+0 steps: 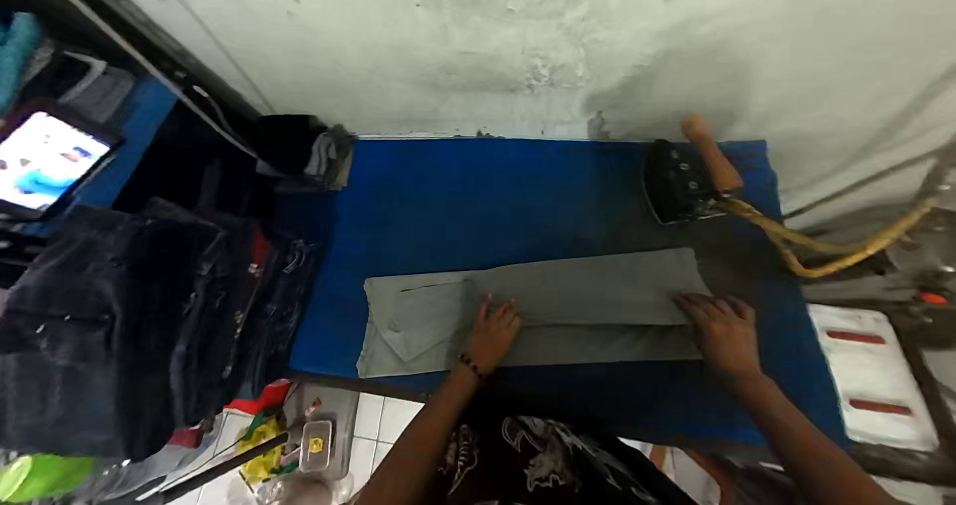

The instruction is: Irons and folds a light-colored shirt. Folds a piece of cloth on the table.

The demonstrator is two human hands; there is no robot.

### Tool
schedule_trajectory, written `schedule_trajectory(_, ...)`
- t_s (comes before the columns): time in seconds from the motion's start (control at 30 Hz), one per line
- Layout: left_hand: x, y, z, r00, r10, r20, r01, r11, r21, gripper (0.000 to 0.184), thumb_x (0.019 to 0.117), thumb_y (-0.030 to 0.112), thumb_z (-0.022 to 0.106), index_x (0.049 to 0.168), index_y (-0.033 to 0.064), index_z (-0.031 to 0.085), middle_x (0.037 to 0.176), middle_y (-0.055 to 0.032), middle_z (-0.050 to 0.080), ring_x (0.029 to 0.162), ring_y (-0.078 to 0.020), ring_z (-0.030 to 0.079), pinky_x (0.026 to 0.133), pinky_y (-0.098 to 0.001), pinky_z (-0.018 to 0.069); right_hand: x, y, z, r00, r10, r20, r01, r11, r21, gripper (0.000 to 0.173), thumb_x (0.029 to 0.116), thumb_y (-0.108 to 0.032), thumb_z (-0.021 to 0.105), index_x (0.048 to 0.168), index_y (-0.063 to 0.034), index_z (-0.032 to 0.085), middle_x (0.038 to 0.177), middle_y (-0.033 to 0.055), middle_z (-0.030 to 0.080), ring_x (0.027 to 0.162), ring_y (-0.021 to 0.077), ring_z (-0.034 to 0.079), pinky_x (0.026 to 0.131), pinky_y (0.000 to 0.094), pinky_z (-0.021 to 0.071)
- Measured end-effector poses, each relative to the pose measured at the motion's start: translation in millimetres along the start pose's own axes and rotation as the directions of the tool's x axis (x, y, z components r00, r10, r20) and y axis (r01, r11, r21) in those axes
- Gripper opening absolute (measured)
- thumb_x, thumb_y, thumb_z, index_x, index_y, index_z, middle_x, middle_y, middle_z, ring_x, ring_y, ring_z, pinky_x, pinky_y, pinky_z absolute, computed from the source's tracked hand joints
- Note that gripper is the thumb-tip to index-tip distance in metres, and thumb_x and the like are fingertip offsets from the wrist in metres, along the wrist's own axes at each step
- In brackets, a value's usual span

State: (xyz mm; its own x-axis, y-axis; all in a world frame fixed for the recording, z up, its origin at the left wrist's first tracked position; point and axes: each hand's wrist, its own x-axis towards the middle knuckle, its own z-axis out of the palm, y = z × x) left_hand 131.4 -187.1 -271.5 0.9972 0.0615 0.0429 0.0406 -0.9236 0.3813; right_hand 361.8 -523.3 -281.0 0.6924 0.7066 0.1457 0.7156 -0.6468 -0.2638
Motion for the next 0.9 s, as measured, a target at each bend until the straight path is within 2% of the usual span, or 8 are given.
schedule_trajectory(0.17,5.8,-2.2,11.1,1.000,-0.017,0.024,0.016,0.999,0.031,0.024,0.0987,0.007,0.061,0.119,-0.0013,0.072,0.116,-0.0227,0.072,0.115,-0.0428,0.067,0.108,-0.0657,0.0414,-8.5,-4.4,-12.4,0.947,0.287,0.147,-0.310,0.935,0.169,0.044,0.0925,0.016,0.048,0.130,0.0039,0.066,0.142,0.0282,0.058,0.134,0.0540,0.050,0.105,0.0749,0.0348)
schedule_trajectory(0.27,8.4,0.4,16.4,0.998,0.063,-0.012,-0.063,0.998,0.019,0.022,0.0945,0.002,0.064,0.114,0.0007,0.075,0.105,-0.0228,0.073,0.106,-0.0430,0.070,0.103,-0.0652,0.0456,-9.8,-10.8,-14.5,0.755,0.648,0.102,-0.636,0.684,0.357,0.042,0.1056,-0.008,0.036,0.138,0.0076,0.057,0.146,0.0325,0.051,0.139,0.0508,0.045,0.114,0.0643,0.0324)
schedule_trajectory(0.37,12.7,2.9,19.9,0.993,0.111,0.032,-0.111,0.994,-0.023,0.022,0.0944,0.001,0.064,0.114,0.0026,0.075,0.113,-0.0215,0.072,0.112,-0.0424,0.068,0.103,-0.0646,0.0459,-2.5,-10.6,-9.7,0.621,0.768,0.155,-0.768,0.558,0.315,0.057,0.1043,-0.031,0.057,0.143,0.0101,0.048,0.147,0.0401,0.043,0.136,0.0545,0.045,0.112,0.0643,0.0367)
schedule_trajectory(0.47,12.8,8.8,15.5,0.973,0.142,0.183,-0.115,0.982,-0.150,0.035,0.0950,-0.001,0.060,0.128,0.0056,0.069,0.133,-0.0216,0.065,0.127,-0.0429,0.059,0.112,-0.0639,0.0368,16.9,-24.1,-21.7,0.453,0.812,0.368,-0.885,0.362,0.292,0.064,0.0977,-0.015,0.068,0.149,0.0069,0.039,0.140,0.0391,0.050,0.127,0.0524,0.053,0.103,0.0649,0.0435)
schedule_trajectory(0.57,14.6,10.6,-5.7,0.977,0.110,0.185,-0.029,0.918,-0.396,0.041,0.1005,0.017,0.062,0.139,0.0032,0.061,0.144,-0.0217,0.058,0.136,-0.0403,0.052,0.120,-0.0565,0.0309,49.9,-74.8,-57.6,0.560,0.730,0.392,-0.809,0.380,0.449,0.051,0.1011,-0.006,0.059,0.149,-0.0026,0.044,0.133,0.0327,0.056,0.113,0.0429,0.061,0.092,0.0617,0.0492)
schedule_trajectory(0.67,3.6,-5.6,-45.3,0.986,-0.124,0.114,0.156,0.426,-0.891,0.054,0.1055,0.022,0.050,0.145,-0.0142,0.042,0.148,-0.0282,0.049,0.141,-0.0335,0.046,0.118,-0.0426,0.0371,80.7,-198.1,-94.1,0.802,0.503,0.321,-0.596,0.636,0.490,0.059,0.0937,0.001,0.067,0.149,-0.0045,0.047,0.128,0.0315,0.061,0.110,0.0435,0.063,0.092,0.0638,0.0508)
schedule_trajectory(0.77,-29.1,-47.0,-93.8,0.924,-0.349,0.156,0.045,-0.308,-0.950,0.102,0.0880,0.079,0.049,0.152,0.0000,0.035,0.138,-0.0101,0.061,0.123,-0.0173,0.062,0.099,-0.0373,0.0532,96.2,-343.7,-94.7,0.896,0.085,0.435,-0.333,0.777,0.535,0.057,0.0939,-0.012,0.068,0.148,-0.0058,0.050,0.109,0.0230,0.070,0.091,0.0333,0.070,0.081,0.0535,0.0567)
schedule_trajectory(0.9,-101.1,-125.2,-131.9,0.715,-0.685,0.142,-0.145,-0.343,-0.928,0.074,0.1057,0.060,0.007,0.135,0.0056,0.047,0.107,0.0037,0.073,0.098,-0.0031,0.070,0.086,-0.0278,0.0600,125.9,-416.0,-59.1,0.728,-0.342,0.594,-0.189,0.732,0.654,0.056,0.1057,-0.024,0.056,0.155,-0.0014,0.041,0.137,0.0233,0.060,0.111,0.0321,0.067,0.095,0.0450,0.0546)
